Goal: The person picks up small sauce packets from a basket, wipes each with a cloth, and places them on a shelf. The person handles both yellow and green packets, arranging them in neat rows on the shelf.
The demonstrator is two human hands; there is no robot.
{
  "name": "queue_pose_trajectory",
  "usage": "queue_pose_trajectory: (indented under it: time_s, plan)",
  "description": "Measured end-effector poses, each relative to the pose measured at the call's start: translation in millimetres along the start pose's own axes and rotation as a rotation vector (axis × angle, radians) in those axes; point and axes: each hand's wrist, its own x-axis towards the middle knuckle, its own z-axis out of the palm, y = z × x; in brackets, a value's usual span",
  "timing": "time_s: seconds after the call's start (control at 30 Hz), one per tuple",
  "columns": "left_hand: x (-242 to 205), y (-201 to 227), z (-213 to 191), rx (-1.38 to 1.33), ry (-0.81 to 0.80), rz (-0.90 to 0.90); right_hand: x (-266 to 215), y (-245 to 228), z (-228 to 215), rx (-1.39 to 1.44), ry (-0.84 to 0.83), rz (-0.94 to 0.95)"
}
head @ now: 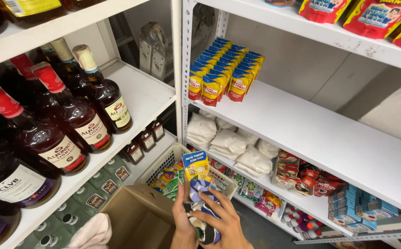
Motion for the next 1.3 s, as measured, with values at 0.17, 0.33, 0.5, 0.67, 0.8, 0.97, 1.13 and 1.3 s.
queue_pose_trajectory:
  time_s: [0.17, 0.33, 0.5, 0.67, 0.8, 0.97, 1.13, 1.3]
  plan:
    - [11, 0, -19, 0.06, 0.079, 0.048, -17, 10, 2, 0.017, -0.028, -0.001]
    - [15, 21, 4, 0.128, 0.119, 0.093, -47, 38, 16, 0.189, 0.08, 0.175]
    - [11, 16, 15, 0.076, -0.05, 0.09, -89, 91, 67, 1.296, 0.509, 1.228]
    - [10, -22, -4, 0.571, -0.059, 0.144, -49, 62, 61, 1.705, 0.619, 1.3]
    - [20, -26, -22, 0.89, -0.026, 0.307, -35, 64, 50, 1.523, 0.685, 1.308]
    - [13, -21, -12, 0.902, 0.077, 0.434, -2, 32, 27, 1.135, 0.737, 1.091]
    - [21, -20, -7, 0.732, 0.081, 0.422, -6, 17, 27, 0.593, 0.67, 0.705]
    - [39, -25, -74, -0.13, 0.112, -0.065, -23, 37, 19, 0.473, 0.507, 0.424]
